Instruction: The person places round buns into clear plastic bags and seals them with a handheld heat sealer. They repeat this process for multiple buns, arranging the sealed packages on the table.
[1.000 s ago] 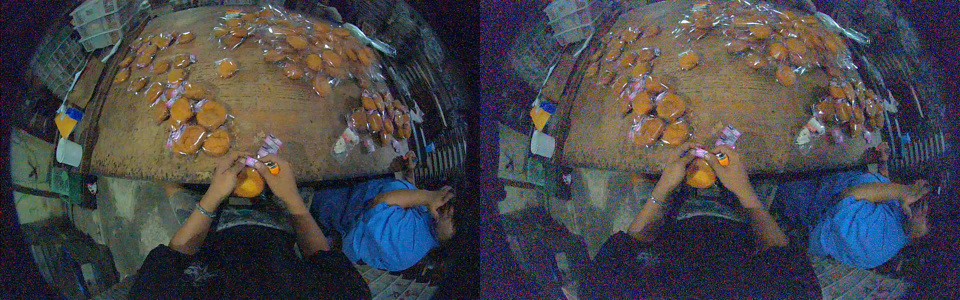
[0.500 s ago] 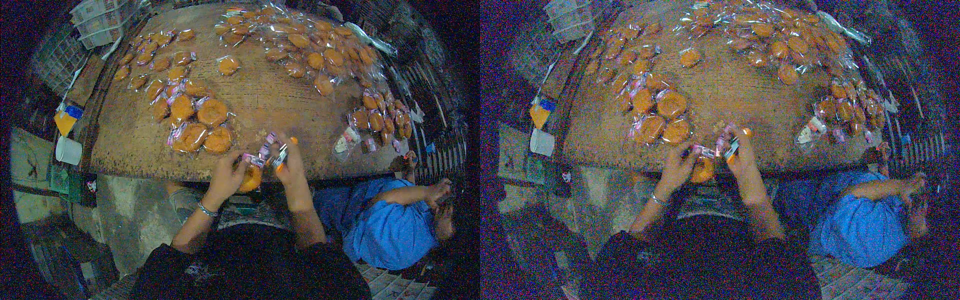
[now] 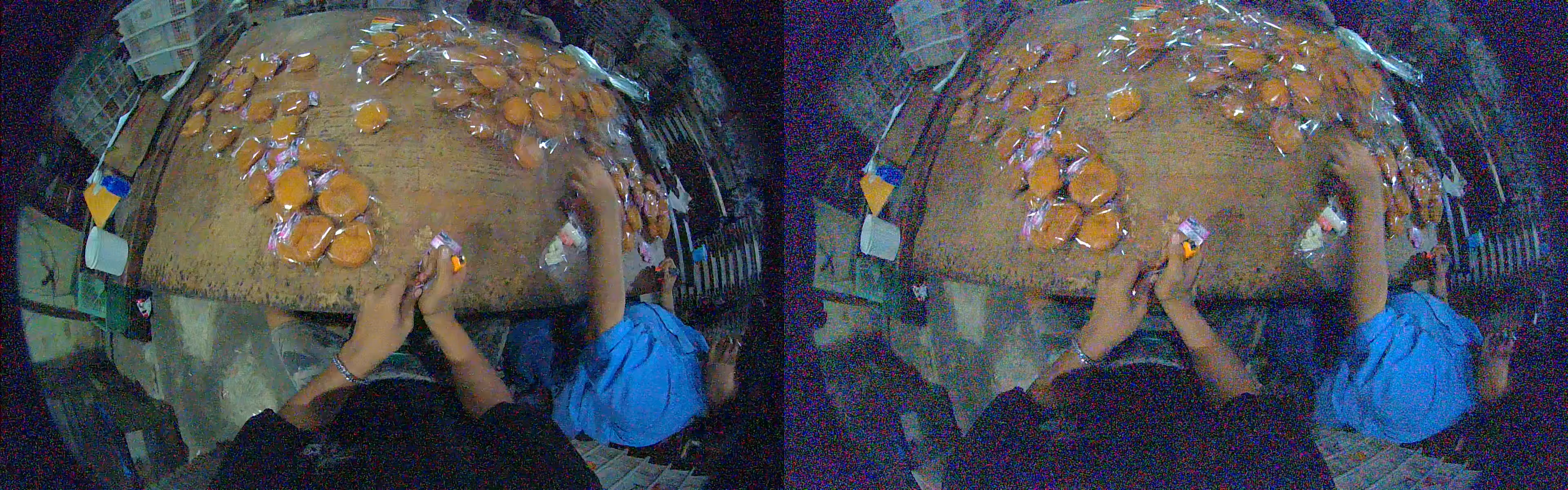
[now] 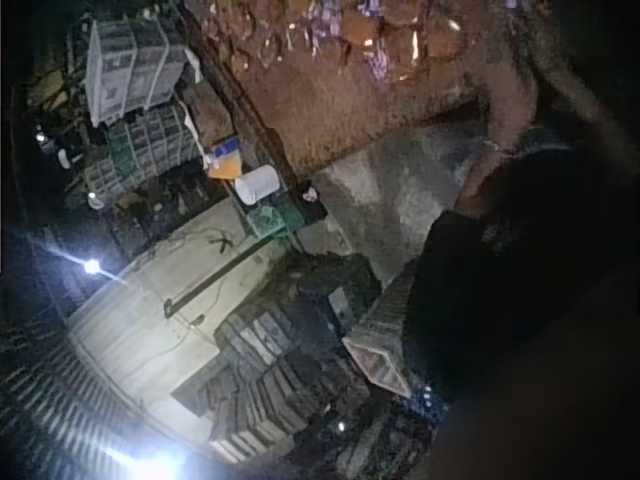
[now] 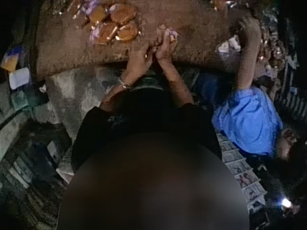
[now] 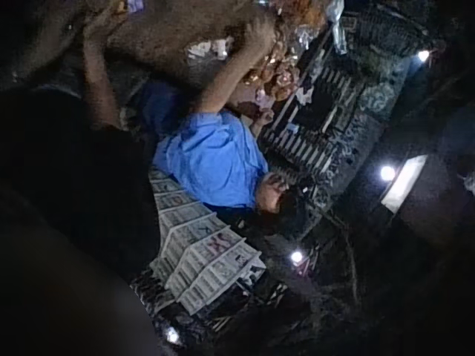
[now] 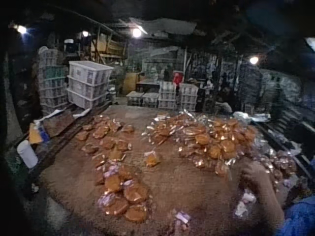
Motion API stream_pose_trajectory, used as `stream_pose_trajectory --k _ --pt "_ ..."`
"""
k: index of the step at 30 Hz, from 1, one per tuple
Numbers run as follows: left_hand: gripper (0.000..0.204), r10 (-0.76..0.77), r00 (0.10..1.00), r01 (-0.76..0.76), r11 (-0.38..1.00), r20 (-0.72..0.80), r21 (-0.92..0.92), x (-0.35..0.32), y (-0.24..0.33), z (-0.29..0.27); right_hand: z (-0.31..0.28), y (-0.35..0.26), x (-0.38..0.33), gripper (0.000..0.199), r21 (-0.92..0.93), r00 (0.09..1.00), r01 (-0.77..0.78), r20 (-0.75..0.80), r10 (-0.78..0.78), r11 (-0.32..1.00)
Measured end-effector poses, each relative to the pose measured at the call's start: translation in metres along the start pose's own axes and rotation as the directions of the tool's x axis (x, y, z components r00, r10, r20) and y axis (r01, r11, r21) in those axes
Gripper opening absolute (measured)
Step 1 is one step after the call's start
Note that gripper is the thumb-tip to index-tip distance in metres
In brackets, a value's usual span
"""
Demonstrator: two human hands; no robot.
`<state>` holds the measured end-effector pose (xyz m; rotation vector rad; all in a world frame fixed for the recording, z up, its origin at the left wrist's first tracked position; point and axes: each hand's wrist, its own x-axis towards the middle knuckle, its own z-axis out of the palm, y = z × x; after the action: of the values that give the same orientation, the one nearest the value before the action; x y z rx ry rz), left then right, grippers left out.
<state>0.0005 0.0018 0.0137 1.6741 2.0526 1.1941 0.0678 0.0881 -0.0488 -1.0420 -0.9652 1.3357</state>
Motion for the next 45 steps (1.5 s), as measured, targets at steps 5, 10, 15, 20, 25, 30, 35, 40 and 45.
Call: stream_pose_trajectory --k 5,10,15,20,25,30,35,40,45 --pt "0.023 -0.06 0.994 0.069 0.994 0.096 -0.089 0.01 -0.003 0.001 0.001 -0.011 0.008 0.028 0.009 0.995 -0.079 0.064 0.079 0.997" --pt "0.022 -0.252 0.928 0.313 0.926 0.275 -0.209 0.025 -0.035 -0.033 0.0 -0.04 0.028 0.02 0.183 0.987 -0.161 0.053 0.154 0.97" --pt "0.019 -0.421 0.903 0.414 0.796 0.088 -0.441 0.033 -0.057 -0.062 -0.019 -0.042 0.033 0.019 0.225 0.982 -0.183 0.091 0.167 0.957" --pt "0.02 -0.172 0.926 0.26 0.936 0.336 -0.237 0.021 -0.043 -0.06 -0.029 -0.017 0.019 0.018 0.039 0.979 -0.2 0.057 0.198 0.979" --pt "0.024 -0.269 0.963 0.262 0.93 0.008 -0.257 0.024 -0.054 -0.068 -0.043 -0.021 0.016 0.014 0.138 0.942 -0.326 0.131 0.31 0.935" --pt "0.034 -0.662 0.686 0.106 0.5 -0.301 -0.859 0.054 -0.117 -0.085 -0.052 -0.036 0.013 0.016 0.22 0.947 -0.298 0.189 0.259 0.929" --pt "0.04 -0.377 0.814 0.302 0.924 -0.442 -0.232 0.034 -0.15 -0.063 -0.05 -0.031 0.002 0.016 0.087 0.949 -0.297 0.138 0.284 0.951" --pt "0.043 -0.256 0.842 0.249 0.965 -0.475 -0.078 0.028 -0.129 -0.059 -0.056 -0.019 0.003 0.022 0.058 0.949 -0.273 0.177 0.26 0.96" --pt "0.065 -0.449 0.875 0.483 0.819 -0.178 0.308 0.036 -0.08 -0.068 -0.063 -0.018 0.004 0.012 0.008 0.919 -0.375 0.133 0.371 0.927"
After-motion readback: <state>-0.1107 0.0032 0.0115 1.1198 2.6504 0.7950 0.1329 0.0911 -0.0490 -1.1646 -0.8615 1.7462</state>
